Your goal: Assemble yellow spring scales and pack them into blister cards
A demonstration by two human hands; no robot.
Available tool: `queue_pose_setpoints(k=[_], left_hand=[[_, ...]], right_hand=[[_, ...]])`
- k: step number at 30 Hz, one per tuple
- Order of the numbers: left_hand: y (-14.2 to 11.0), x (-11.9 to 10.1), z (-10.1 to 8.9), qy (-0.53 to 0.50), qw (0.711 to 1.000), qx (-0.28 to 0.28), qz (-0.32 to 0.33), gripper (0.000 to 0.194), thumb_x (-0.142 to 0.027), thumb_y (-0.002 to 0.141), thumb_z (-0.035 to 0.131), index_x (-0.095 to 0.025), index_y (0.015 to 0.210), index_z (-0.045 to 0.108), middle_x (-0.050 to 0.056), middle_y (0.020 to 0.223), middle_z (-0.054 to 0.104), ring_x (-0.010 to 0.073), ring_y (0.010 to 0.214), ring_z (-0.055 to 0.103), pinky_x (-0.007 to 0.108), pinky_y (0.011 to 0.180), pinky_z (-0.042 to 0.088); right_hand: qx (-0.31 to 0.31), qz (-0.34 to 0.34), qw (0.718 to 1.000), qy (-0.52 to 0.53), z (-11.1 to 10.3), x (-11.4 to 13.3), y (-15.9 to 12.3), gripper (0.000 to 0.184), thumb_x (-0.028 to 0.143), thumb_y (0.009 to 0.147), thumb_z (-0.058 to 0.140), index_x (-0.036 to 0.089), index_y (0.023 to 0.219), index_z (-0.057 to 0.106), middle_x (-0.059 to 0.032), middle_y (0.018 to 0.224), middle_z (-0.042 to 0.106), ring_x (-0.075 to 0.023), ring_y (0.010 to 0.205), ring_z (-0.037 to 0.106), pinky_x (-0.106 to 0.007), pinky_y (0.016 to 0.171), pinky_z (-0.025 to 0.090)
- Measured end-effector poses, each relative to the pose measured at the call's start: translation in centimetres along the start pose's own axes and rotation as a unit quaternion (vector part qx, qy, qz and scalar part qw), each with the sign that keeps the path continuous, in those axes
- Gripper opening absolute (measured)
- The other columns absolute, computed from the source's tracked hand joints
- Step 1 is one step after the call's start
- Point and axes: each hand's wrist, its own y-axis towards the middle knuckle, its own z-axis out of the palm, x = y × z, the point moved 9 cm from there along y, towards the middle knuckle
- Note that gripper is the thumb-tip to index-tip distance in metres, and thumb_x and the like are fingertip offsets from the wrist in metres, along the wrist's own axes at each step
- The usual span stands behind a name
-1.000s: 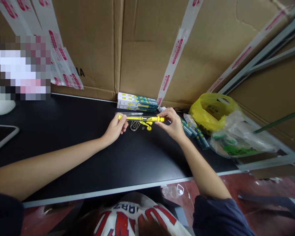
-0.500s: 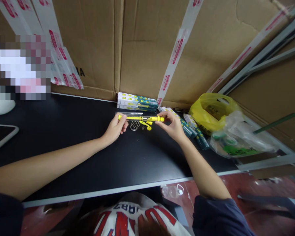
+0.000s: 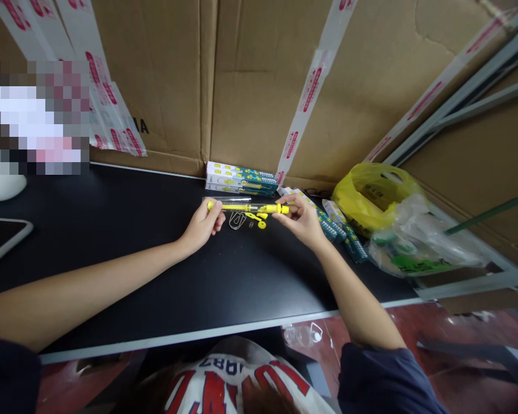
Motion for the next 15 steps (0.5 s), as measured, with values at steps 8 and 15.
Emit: queue_pose_setpoints(k=[8, 15], left_hand=[[0.0, 0.1, -0.1, 0.003, 1.0, 0.0, 0.005, 0.03, -0.048, 0.092, 0.042, -0.021, 0.081, 0.039, -0.007, 0.058, 0.046, 0.0061, 0.045, 0.044, 0.016, 0.038, 0.032], [0.1, 0.2, -0.1, 0.003, 1.0, -0.001, 0.003, 0.028, -0.047, 0.093, 0.041, -0.021, 0.083, 0.039, -0.007, 0.058, 0.046, 0.0064, 0.045, 0.044, 0.016, 0.038, 0.032]], right_hand=[[-0.068, -0.089, 0.988, -0.109, -1.4, 2.4, 0.3, 0.027, 0.04, 0.076, 0.073, 0.021, 0.093, 0.065, -0.0003, 0.072, 0.048, -0.0156, 0.066, 0.047, -0.028, 0.058, 0.042], [-0.051, -0.118, 0.985, -0.118, -1.1, 2.8, 0.4, 0.02, 0.034, 0.08, 0.07, 0.021, 0.093, 0.063, -0.0045, 0.085, 0.058, -0.0185, 0.075, 0.054, -0.033, 0.065, 0.047]])
